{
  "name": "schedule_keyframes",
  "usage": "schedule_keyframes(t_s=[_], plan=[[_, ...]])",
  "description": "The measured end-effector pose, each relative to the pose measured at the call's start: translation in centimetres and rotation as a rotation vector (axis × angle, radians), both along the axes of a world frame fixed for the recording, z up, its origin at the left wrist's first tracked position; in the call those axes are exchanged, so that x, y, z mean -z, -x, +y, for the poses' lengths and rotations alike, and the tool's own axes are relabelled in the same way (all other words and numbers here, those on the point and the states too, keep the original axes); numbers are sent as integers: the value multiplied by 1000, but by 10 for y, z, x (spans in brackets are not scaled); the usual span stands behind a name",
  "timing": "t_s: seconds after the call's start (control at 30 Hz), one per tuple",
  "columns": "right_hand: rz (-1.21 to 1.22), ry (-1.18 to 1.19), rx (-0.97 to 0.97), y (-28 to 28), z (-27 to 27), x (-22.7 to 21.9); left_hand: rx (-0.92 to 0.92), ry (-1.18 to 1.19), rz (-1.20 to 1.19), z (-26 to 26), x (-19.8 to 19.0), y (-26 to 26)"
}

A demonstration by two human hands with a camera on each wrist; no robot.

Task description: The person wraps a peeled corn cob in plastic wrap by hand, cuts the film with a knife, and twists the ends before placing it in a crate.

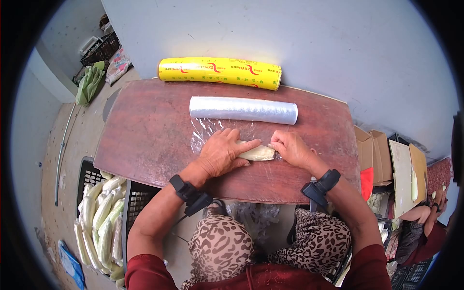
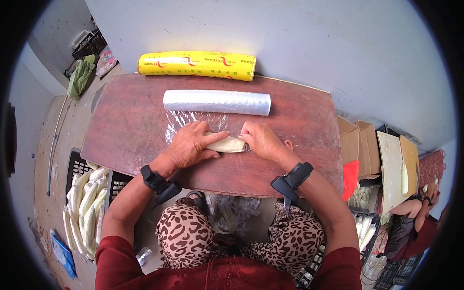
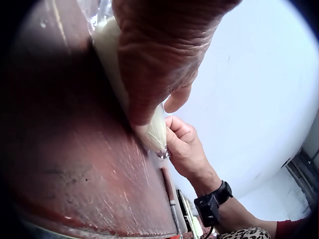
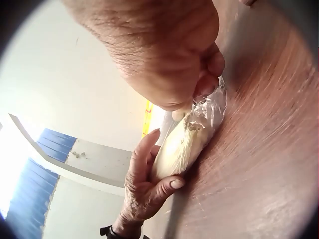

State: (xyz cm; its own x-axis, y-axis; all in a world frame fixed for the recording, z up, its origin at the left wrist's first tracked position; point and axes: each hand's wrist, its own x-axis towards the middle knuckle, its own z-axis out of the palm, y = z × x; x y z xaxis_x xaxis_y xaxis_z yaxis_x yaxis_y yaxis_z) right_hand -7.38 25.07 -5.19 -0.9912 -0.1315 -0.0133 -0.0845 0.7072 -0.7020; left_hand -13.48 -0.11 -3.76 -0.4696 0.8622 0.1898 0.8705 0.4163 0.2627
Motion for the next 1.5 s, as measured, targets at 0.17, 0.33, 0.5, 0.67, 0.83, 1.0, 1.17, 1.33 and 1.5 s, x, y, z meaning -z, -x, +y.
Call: schedule_keyframes(t_s=[0.17, 0.33, 0.5, 0.67, 0.83, 1.0, 1.17, 1.33, 1.5], plan=[[7, -104, -39, 1, 8, 2, 5, 3, 29, -1, 1, 0], [148, -388, -100, 7, 29, 5, 7, -10, -18, 0, 4, 5], [108, -620, 138, 7, 48, -4, 19, -9, -10, 1, 4, 7], [306, -167, 74, -12, 0, -61, 21, -19, -48, 2, 3, 8], [461, -404, -252, -22, -54, -32, 14, -4, -40, 3, 4, 9], [338, -436, -229, -22, -60, 1, 21, 1, -10, 0, 6, 9], [477, -422, -237, -18, -55, 11, 32, -23, -2, -10, 12, 15], [439, -388, -237, -15, -54, 10, -66, 35, -74, -34, 2, 16], [387, -404, -260, -15, -53, 3, -108, 146, -68, -56, -3, 20]])
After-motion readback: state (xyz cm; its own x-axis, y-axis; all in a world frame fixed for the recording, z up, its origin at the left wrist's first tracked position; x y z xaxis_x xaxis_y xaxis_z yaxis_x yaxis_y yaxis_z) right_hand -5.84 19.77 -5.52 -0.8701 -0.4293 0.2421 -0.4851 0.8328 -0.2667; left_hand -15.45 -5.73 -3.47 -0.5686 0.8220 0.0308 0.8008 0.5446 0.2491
